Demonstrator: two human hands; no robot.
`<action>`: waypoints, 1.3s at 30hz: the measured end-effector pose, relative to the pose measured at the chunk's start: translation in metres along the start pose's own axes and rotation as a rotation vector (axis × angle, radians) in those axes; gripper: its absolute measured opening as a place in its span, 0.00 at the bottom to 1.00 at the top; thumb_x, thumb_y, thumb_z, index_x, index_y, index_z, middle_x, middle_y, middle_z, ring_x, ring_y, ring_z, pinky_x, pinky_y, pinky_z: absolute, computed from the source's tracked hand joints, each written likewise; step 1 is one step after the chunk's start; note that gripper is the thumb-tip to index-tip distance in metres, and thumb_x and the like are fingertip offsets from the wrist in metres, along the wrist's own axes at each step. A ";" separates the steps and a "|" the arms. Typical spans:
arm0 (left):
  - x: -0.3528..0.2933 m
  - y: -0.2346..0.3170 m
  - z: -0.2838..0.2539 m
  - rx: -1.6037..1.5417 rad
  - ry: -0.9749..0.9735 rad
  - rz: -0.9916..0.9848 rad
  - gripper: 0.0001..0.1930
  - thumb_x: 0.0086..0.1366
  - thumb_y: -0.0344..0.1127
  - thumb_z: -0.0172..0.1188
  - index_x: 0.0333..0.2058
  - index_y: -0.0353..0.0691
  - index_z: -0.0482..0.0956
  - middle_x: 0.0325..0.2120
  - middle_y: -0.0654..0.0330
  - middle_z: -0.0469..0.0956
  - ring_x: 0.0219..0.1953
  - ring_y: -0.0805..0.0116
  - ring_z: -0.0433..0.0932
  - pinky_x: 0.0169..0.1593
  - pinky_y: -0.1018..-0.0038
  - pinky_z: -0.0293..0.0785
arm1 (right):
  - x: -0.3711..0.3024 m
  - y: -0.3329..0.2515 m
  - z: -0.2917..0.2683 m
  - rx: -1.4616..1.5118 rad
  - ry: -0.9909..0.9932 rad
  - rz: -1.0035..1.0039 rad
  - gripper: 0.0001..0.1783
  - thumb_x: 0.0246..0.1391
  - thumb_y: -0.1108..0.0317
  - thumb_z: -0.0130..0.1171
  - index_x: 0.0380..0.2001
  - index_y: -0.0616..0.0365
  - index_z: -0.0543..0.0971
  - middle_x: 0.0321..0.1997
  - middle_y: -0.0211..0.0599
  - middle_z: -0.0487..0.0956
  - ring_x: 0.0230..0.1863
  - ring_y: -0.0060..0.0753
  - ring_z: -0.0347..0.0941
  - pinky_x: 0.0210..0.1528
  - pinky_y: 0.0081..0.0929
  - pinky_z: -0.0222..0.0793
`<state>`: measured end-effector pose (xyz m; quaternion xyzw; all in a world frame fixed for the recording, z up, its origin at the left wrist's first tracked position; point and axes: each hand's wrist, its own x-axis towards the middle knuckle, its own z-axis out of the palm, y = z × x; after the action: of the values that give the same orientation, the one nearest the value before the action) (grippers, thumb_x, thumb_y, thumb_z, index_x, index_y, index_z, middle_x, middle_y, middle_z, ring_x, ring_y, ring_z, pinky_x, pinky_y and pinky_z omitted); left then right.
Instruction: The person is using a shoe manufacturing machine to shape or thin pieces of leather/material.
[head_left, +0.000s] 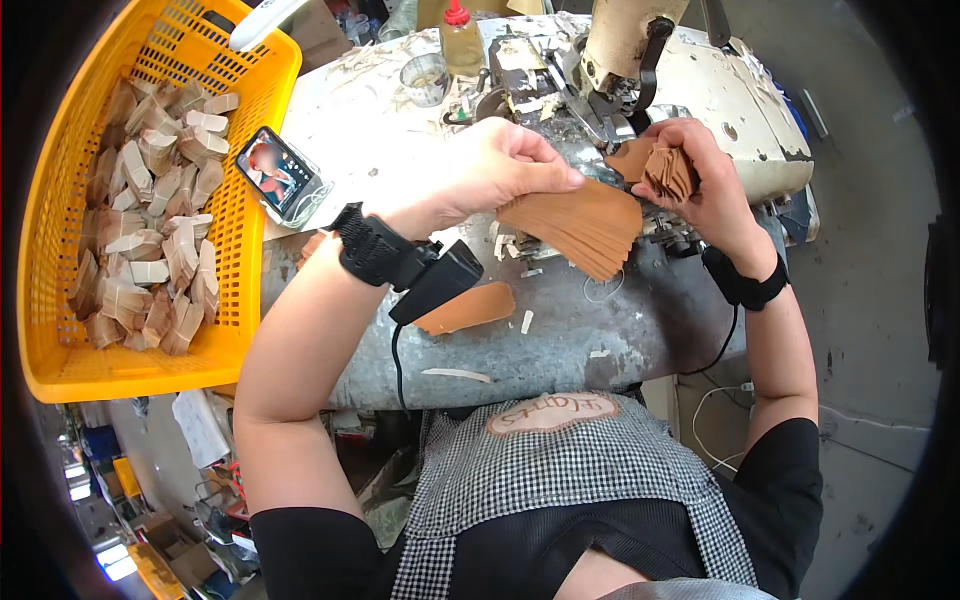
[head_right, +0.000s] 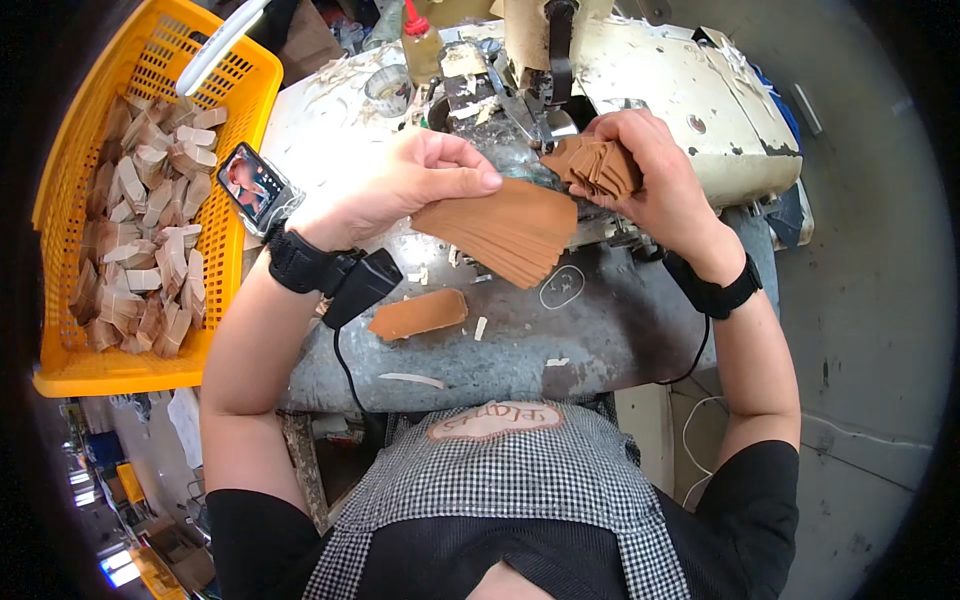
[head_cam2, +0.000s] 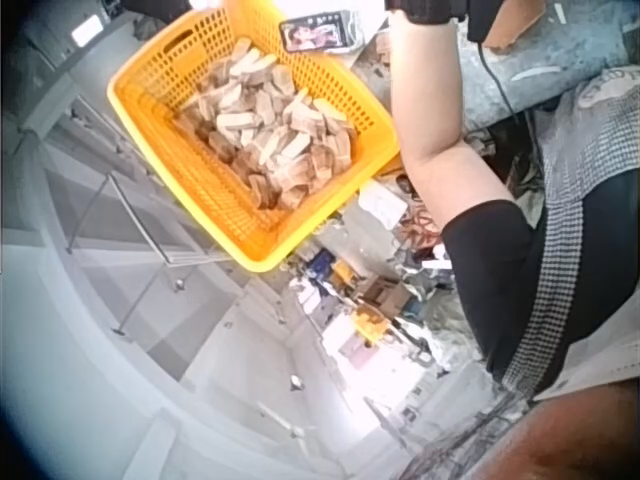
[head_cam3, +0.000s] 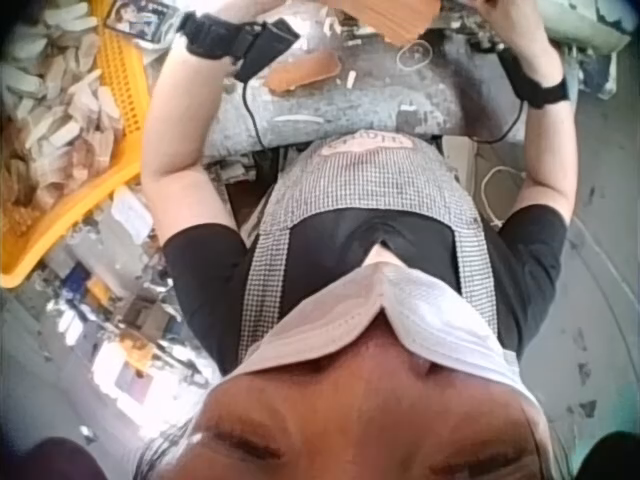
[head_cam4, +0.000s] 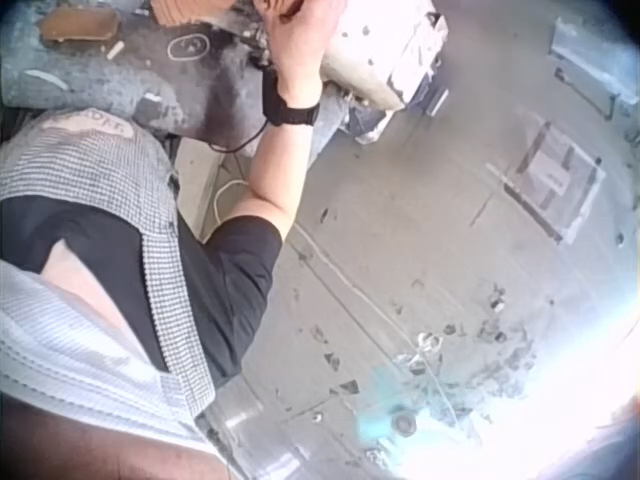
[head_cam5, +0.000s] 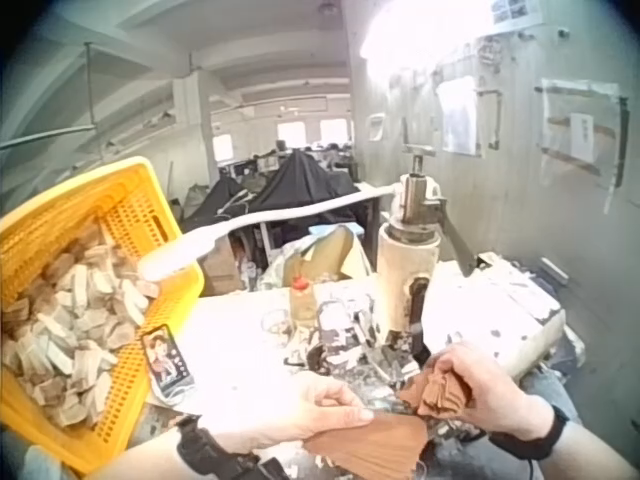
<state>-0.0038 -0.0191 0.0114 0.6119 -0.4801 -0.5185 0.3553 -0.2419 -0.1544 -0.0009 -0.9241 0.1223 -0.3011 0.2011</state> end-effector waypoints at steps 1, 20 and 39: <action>-0.004 -0.001 -0.004 -0.090 -0.026 0.010 0.14 0.58 0.44 0.68 0.31 0.39 0.78 0.26 0.65 0.80 0.26 0.82 0.76 0.32 0.84 0.72 | 0.000 0.001 0.000 -0.039 -0.034 0.009 0.25 0.39 0.74 0.74 0.40 0.59 0.70 0.40 0.37 0.72 0.40 0.37 0.70 0.41 0.27 0.69; -0.002 -0.011 -0.013 -0.132 -0.072 0.014 0.15 0.58 0.46 0.67 0.31 0.38 0.83 0.24 0.66 0.81 0.26 0.80 0.76 0.32 0.81 0.71 | -0.007 -0.001 0.003 0.148 0.150 0.108 0.27 0.41 0.75 0.73 0.43 0.61 0.69 0.36 0.32 0.69 0.36 0.25 0.65 0.40 0.21 0.65; -0.002 -0.013 -0.015 -0.168 -0.059 -0.012 0.15 0.58 0.45 0.67 0.31 0.37 0.83 0.26 0.64 0.82 0.26 0.82 0.77 0.33 0.82 0.72 | -0.013 -0.001 -0.003 0.102 0.125 0.096 0.27 0.41 0.76 0.72 0.43 0.61 0.69 0.37 0.30 0.69 0.37 0.25 0.65 0.42 0.20 0.64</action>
<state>0.0136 -0.0144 0.0027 0.5674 -0.4415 -0.5768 0.3879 -0.2535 -0.1503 -0.0051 -0.8850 0.1633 -0.3543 0.2541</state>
